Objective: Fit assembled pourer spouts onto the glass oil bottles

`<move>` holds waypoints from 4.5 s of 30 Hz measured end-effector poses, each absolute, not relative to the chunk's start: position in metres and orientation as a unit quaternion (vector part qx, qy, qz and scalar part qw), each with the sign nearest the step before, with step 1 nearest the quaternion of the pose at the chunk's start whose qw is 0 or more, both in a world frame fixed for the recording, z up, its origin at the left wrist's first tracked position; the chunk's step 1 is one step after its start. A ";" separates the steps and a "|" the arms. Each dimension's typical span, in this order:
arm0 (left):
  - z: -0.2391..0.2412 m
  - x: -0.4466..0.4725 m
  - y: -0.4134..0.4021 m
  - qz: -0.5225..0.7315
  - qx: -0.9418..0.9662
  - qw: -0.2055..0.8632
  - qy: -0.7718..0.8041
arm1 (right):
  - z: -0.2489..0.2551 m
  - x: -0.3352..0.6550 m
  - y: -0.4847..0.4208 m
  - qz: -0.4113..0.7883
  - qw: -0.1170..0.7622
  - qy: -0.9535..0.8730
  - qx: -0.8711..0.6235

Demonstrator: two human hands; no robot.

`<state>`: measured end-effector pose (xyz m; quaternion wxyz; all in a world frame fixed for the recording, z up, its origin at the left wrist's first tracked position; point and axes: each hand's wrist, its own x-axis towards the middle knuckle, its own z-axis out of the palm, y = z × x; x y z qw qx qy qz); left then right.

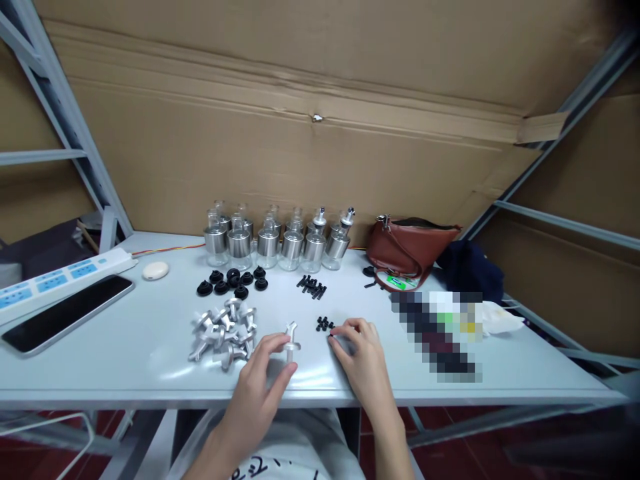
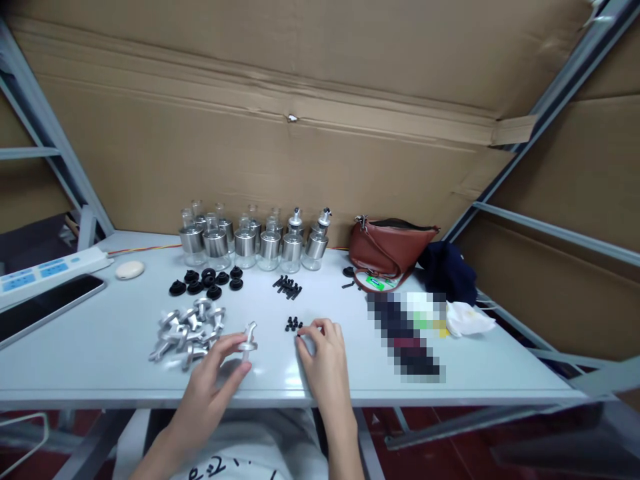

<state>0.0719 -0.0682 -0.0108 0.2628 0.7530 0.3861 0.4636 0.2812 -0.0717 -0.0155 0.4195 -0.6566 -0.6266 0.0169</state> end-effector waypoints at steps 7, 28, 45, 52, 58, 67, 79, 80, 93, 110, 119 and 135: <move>-0.001 0.067 -0.068 0.402 0.772 0.324 0.372 | -0.003 0.246 -0.074 0.117 0.568 -0.564 -0.588; -0.001 0.066 -0.062 0.408 0.745 0.383 0.363 | -0.002 0.205 -0.071 0.254 0.717 -0.400 -0.510; -0.003 0.065 -0.062 0.411 0.752 0.363 0.365 | -0.003 0.208 -0.073 0.310 0.719 -0.388 -0.486; -0.011 0.069 -0.064 0.465 0.683 0.405 0.392 | -0.002 0.205 -0.072 0.322 0.703 -0.433 -0.463; -0.011 0.069 -0.064 0.478 0.672 0.412 0.388 | -0.002 0.204 -0.073 0.329 0.662 -0.479 -0.472; -0.011 0.073 -0.064 0.502 0.706 0.329 0.377 | 0.000 0.202 -0.076 0.438 0.648 -0.456 -0.424; 0.079 0.012 -0.015 0.502 0.709 0.102 0.485 | -0.004 0.197 -0.075 0.362 0.724 -0.443 -0.385; 0.086 0.006 -0.002 0.464 0.723 0.081 0.505 | -0.004 0.197 -0.075 0.357 0.726 -0.446 -0.383; 0.052 0.008 0.086 0.082 0.869 -0.014 0.488 | -0.008 0.197 -0.077 0.375 0.689 -0.446 -0.431; 0.014 0.075 -0.054 0.516 0.579 0.488 0.402 | -0.005 0.202 -0.074 0.305 0.782 -0.389 -0.379; 0.004 0.063 -0.054 0.523 0.528 0.565 0.357 | -0.008 0.205 -0.077 0.368 0.724 -0.489 -0.318; 0.007 0.059 -0.052 0.565 0.502 0.563 0.336 | -0.003 0.208 -0.078 0.354 0.669 -0.557 -0.344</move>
